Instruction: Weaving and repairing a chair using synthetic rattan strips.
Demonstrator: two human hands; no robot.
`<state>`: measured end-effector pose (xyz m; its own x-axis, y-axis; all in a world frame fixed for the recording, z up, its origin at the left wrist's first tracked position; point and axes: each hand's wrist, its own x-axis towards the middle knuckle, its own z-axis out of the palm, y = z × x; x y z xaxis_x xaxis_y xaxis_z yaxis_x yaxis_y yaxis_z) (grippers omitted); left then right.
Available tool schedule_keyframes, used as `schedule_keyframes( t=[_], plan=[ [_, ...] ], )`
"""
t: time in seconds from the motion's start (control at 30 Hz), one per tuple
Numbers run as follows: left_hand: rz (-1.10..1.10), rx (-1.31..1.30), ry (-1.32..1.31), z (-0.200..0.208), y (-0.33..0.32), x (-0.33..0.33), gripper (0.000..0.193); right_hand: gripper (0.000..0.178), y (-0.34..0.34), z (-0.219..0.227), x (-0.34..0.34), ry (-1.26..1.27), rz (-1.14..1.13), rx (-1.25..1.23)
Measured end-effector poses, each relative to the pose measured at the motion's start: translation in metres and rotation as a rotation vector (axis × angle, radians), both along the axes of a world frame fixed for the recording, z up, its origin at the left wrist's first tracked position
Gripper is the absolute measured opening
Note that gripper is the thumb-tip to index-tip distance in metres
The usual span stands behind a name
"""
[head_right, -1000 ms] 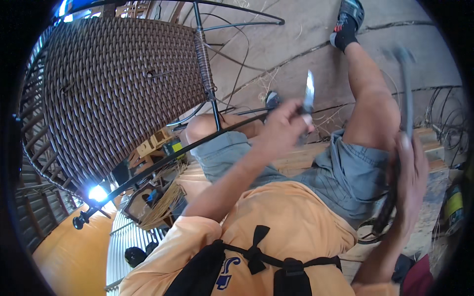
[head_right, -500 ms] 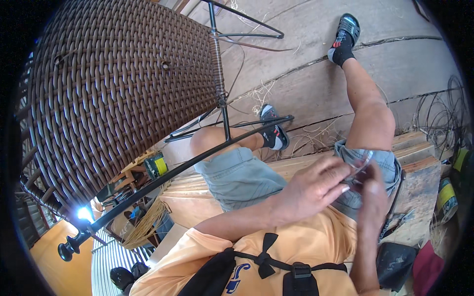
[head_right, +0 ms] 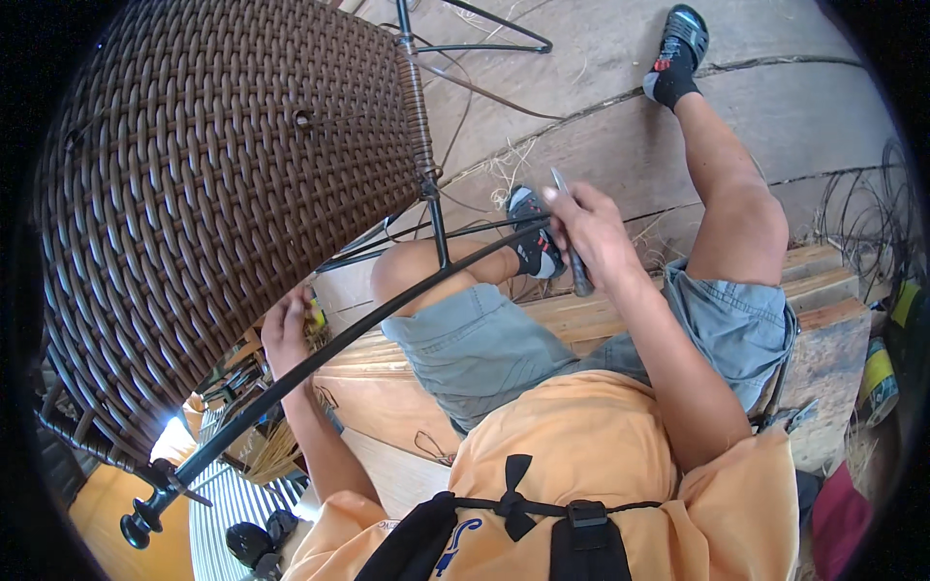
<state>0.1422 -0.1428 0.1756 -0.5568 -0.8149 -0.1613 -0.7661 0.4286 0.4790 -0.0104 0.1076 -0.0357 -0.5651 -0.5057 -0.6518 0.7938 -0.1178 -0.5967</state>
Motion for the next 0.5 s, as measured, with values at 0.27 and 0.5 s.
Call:
schedule_keyframes(
  t=[0.27, 0.5],
  plan=[
    [-0.892, -0.367, -0.256, -0.079, -0.011, -0.086, 0.028, 0.023, -0.084, 0.007, -0.023, -0.142, -0.023, -0.169],
    [-1.069, -0.924, -0.284, -0.101, -0.051, -0.072, 0.035, 0.018, -0.103, 0.012, -0.014, -0.175, 0.003, -0.335]
  ],
)
